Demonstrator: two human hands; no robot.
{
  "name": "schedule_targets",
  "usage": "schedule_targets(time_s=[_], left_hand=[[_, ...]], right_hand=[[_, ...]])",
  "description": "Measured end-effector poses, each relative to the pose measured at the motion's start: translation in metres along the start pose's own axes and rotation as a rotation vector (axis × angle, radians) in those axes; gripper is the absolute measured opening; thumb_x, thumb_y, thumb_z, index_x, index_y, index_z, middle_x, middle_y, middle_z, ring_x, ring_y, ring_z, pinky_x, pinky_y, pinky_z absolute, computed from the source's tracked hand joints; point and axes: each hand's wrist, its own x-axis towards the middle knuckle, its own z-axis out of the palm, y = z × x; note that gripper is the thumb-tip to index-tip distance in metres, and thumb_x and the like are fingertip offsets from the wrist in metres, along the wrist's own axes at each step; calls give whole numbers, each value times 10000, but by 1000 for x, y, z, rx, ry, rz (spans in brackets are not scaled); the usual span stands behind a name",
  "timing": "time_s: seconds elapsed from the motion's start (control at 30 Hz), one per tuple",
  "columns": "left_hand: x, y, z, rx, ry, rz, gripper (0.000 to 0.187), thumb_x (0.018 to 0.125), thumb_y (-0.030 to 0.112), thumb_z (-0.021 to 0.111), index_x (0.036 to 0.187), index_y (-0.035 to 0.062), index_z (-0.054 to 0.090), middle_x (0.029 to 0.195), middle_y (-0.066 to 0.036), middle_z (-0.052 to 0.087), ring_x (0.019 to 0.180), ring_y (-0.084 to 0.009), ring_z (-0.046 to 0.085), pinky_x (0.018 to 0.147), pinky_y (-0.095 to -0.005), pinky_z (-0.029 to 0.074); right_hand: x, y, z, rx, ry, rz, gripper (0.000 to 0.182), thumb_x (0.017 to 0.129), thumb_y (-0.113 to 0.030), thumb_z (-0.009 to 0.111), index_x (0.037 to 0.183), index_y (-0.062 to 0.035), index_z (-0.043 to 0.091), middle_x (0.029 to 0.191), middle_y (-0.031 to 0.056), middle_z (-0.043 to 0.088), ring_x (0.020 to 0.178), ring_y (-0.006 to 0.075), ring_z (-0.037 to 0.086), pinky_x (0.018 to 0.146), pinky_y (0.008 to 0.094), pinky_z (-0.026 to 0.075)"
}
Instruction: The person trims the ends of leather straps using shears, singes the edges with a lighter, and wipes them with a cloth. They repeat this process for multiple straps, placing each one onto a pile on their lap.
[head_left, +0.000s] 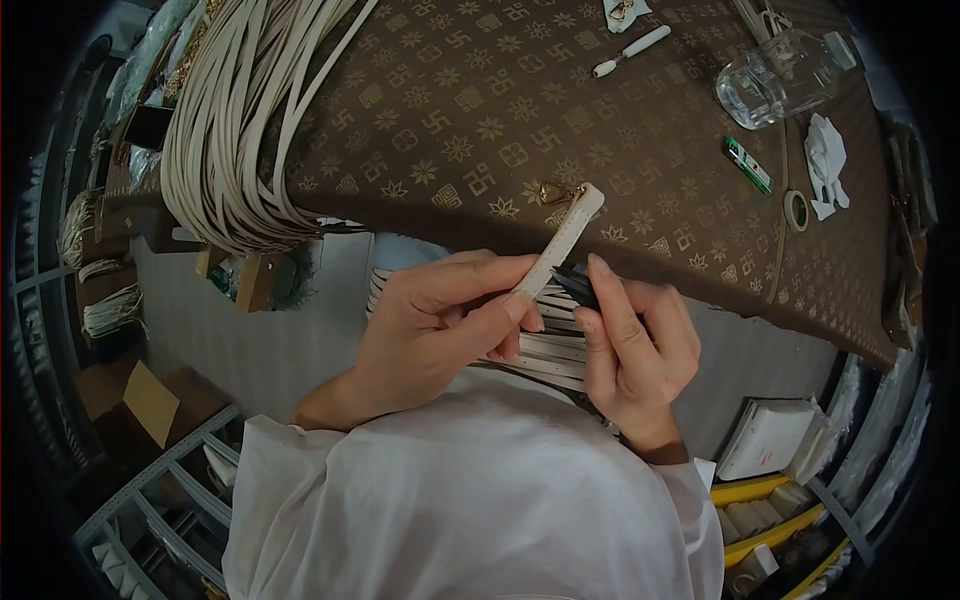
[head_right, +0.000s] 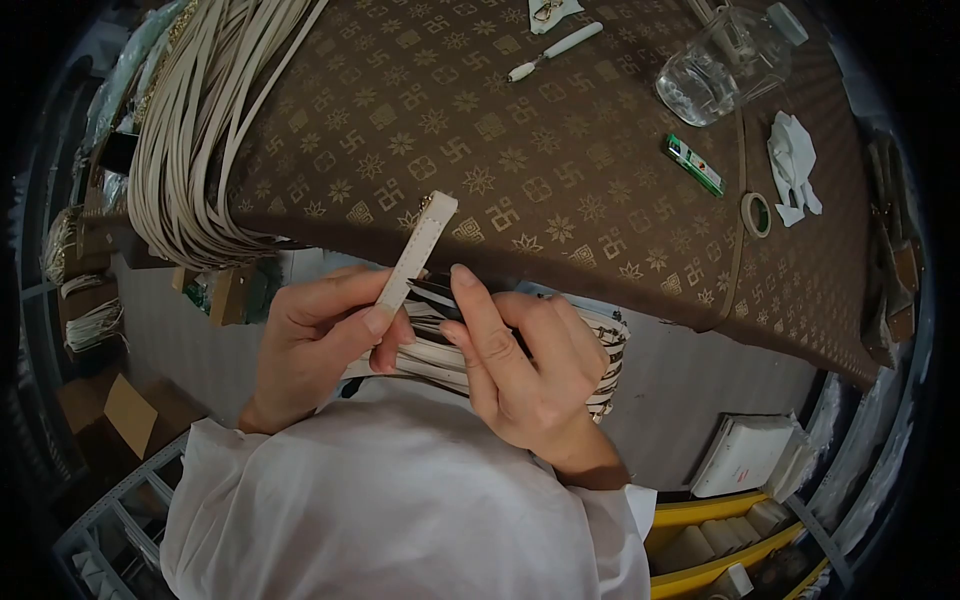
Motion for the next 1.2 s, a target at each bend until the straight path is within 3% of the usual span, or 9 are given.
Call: schedule_targets(time_s=[0.43, 0.7, 0.8, 0.9, 0.93, 1.0, 1.13, 1.2], left_hand=[[1, -3, -2, 48, -18, 65, 252, 842, -3, 477, 1082, -24, 553, 820, -76, 574, 603, -69, 536, 505, -168, 430], [1, -1, -2, -36, -20, -23, 259, 855, 19, 474, 1101, -32, 533, 812, -76, 574, 599, -77, 534, 510, -179, 427], [1, -1, -2, -68, -19, -45, 259, 865, 44, 472, 1108, -26, 530, 790, -67, 574, 599, -75, 528, 520, -178, 426], [2, 1, 1, -101, -17, -95, 235, 871, 65, 473, 1075, -27, 543, 764, -56, 573, 595, -73, 520, 524, -180, 422], [3, 0, 2, -101, -20, -97, 235, 871, 65, 473, 1075, -27, 543, 764, -56, 573, 595, -73, 520, 524, -180, 422], [3, -4, 3, -120, -60, -121, 207, 880, 88, 467, 1022, -30, 559, 736, -43, 568, 583, -68, 507, 524, -182, 419], [6, -5, 3, -91, -139, -225, 188, 836, 52, 528, 1006, -19, 562, 745, -42, 562, 578, -71, 501, 521, -183, 412], [10, -13, 12, 522, 82, 325, 219, 764, 1, 593, 983, -7, 582, 760, -46, 556, 575, -76, 499, 507, -192, 413]], right_hand=[[-3, -1, 2, 10, 35, 11, 387, 632, -89, 699, 1010, -46, 627, 628, 41, 509, 489, 154, 408, 429, 259, 339], [-3, 0, 1, 21, 43, -14, 379, 631, -72, 695, 1001, -26, 625, 624, 50, 495, 472, 154, 403, 407, 246, 331], [-3, 2, 0, 224, 47, 149, 365, 683, -59, 673, 1033, 11, 594, 662, 53, 492, 517, 121, 421, 450, 240, 349], [-4, 2, 4, 896, 143, 530, 319, 800, -102, 595, 1080, 40, 540, 793, 43, 519, 668, 60, 438, 645, 211, 407], [-4, -1, 7, 894, 146, 532, 319, 800, -102, 595, 1080, 40, 540, 793, 43, 519, 668, 60, 438, 645, 211, 407], [-1, -3, 13, 1105, -44, 608, 273, 822, -137, 578, 1031, 38, 564, 861, 49, 534, 693, 58, 448, 689, 197, 411], [7, -2, 12, 1227, 4, 784, 169, 843, -126, 550, 900, 22, 607, 714, 3, 552, 611, 22, 441, 567, 160, 358], [10, -6, 14, 1213, 71, 810, 166, 844, -131, 550, 884, 20, 607, 676, -8, 543, 592, 16, 434, 547, 158, 342]])
